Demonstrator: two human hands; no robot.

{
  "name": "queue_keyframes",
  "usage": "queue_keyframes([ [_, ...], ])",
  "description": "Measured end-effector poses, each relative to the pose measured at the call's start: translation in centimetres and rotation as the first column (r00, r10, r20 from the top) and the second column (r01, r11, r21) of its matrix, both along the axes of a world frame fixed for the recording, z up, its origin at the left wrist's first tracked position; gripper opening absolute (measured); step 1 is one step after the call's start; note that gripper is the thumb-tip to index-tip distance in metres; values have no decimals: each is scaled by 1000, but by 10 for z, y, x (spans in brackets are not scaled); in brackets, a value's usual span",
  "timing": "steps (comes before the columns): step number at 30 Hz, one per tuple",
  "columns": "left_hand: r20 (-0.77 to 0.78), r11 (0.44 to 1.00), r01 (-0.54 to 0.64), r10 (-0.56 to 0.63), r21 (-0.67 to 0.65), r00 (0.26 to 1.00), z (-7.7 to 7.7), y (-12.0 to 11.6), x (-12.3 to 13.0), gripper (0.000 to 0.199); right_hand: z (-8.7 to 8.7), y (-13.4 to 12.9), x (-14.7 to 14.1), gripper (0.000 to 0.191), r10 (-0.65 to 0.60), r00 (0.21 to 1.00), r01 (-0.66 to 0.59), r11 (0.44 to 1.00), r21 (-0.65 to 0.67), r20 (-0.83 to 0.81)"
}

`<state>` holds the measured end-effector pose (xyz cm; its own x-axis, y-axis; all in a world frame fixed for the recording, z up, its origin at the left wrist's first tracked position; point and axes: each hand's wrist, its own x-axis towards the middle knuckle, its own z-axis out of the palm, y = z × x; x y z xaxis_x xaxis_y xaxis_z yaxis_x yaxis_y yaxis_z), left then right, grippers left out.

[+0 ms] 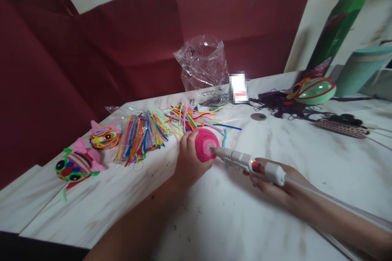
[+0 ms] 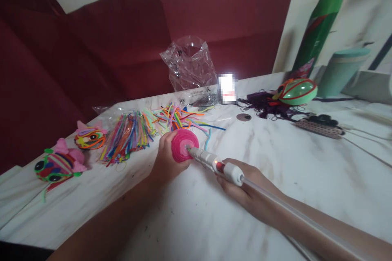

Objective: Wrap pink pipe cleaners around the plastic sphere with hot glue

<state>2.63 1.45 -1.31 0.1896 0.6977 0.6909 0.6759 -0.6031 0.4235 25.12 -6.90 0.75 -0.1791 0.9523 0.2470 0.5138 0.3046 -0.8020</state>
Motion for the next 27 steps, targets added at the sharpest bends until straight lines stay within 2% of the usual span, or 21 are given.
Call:
queue_keyframes([
  [3, -8, 1000, 2, -2, -1, 1000, 0, 0, 0, 80, 0, 0, 0, 25, -22, 1000, 22, 1000, 18, 14],
  [14, -30, 999, 1, 0, 39, 1000, -3, 1, 0, 81, 1, 0, 1, 27, 41, 998, -43, 997, 67, 37],
  [19, -33, 999, -2, 3, 41, 999, -3, 1, 0, 81, 2, 0, 1, 26, 12, 999, -15, 998, 60, 47],
  [27, -37, 999, 0, 2, 50, 999, -3, 1, 0, 82, 2, 0, 2, 25, 35, 998, -38, 998, 59, 51],
])
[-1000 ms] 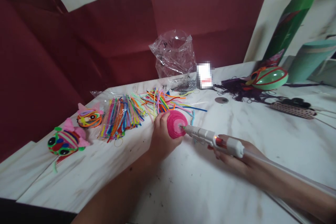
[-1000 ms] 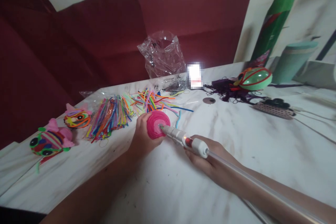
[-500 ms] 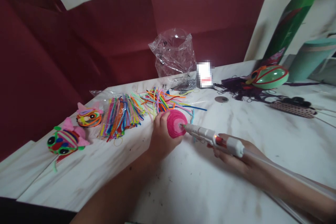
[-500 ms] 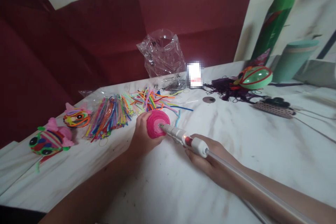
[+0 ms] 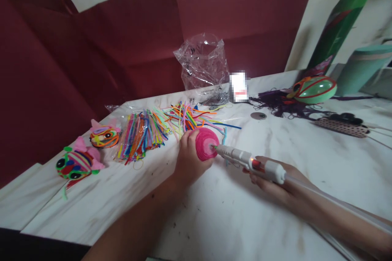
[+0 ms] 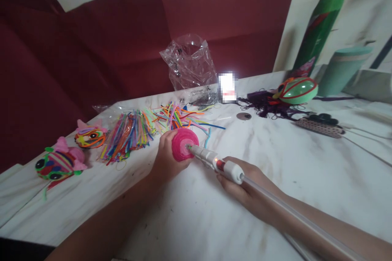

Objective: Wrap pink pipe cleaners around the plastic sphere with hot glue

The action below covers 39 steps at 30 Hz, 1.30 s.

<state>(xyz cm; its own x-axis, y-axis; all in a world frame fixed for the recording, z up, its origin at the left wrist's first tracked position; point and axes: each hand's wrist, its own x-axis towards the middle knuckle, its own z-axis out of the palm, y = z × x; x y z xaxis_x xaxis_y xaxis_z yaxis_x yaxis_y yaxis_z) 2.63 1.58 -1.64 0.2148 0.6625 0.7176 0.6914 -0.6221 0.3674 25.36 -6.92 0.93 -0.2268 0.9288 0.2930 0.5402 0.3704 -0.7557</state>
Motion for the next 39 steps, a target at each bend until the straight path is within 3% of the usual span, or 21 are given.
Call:
queue_keyframes([
  [39, -12, 999, 12, -11, 29, 1000, 0, 1, 0, 81, 2, -1, 1, 26, 61, 998, -60, 998, -19, 12],
])
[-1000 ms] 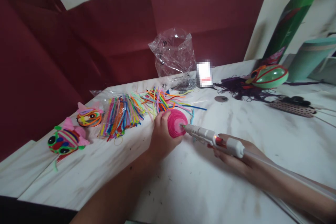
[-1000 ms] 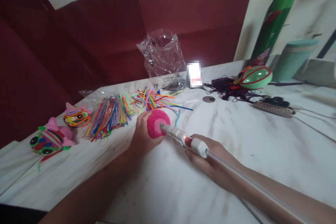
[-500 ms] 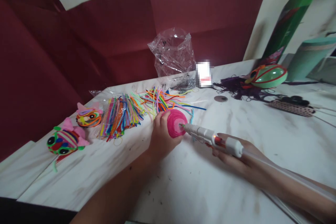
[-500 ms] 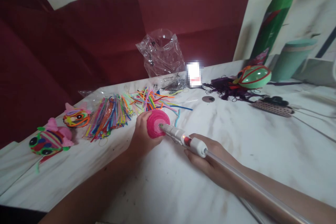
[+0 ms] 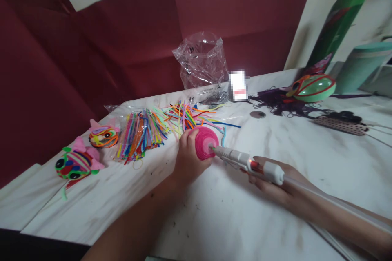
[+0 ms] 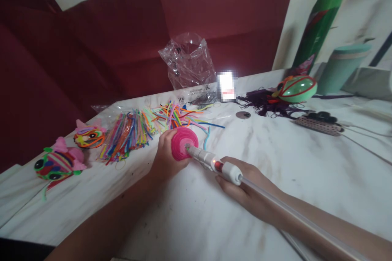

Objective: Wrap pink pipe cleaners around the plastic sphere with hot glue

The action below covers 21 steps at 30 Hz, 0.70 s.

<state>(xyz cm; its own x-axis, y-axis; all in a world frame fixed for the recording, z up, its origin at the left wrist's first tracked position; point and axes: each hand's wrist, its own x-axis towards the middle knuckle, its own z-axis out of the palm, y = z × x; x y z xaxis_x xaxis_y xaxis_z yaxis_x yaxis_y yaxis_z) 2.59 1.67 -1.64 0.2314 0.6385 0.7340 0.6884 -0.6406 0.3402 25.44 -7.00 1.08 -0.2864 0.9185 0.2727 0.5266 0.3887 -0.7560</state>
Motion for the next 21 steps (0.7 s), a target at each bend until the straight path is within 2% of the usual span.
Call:
queue_keyframes([
  [7, -4, 1000, -3, 3, -12, 1000, -1, 0, 0, 80, -6, 5, 4, 23, -15, 999, 14, 999, 34, 29],
  [16, -7, 1000, -9, 9, -29, 1000, 0, 0, -1, 81, -5, 1, 2, 24, -51, 999, 50, 998, 33, 7],
  [21, -11, 1000, -9, 9, -8, 1000, -1, 0, 0, 82, -4, 3, 2, 24, -26, 1000, 26, 999, 34, 16],
])
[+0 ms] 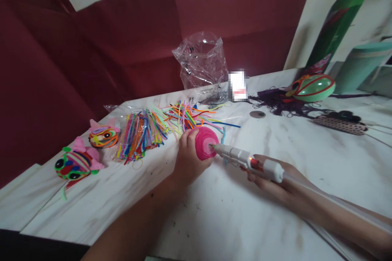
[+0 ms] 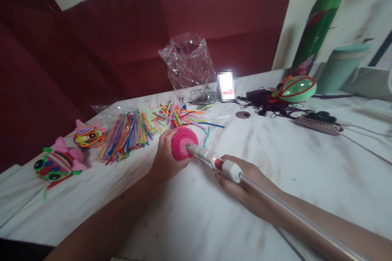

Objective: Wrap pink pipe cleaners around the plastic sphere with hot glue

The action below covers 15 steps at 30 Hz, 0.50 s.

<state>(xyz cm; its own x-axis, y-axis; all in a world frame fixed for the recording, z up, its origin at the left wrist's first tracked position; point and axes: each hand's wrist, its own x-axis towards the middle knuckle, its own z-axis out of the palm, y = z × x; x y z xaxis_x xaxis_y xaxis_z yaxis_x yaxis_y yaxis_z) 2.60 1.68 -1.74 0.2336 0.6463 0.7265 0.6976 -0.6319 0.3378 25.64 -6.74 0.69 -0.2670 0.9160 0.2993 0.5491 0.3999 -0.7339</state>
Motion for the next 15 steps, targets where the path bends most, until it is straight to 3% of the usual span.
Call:
queue_keyframes([
  [15, 4, 1000, -2, 2, -16, 1000, 0, -1, 0, 81, 1, -2, 0, 24, -16, 999, 17, 1000, 16, -28],
])
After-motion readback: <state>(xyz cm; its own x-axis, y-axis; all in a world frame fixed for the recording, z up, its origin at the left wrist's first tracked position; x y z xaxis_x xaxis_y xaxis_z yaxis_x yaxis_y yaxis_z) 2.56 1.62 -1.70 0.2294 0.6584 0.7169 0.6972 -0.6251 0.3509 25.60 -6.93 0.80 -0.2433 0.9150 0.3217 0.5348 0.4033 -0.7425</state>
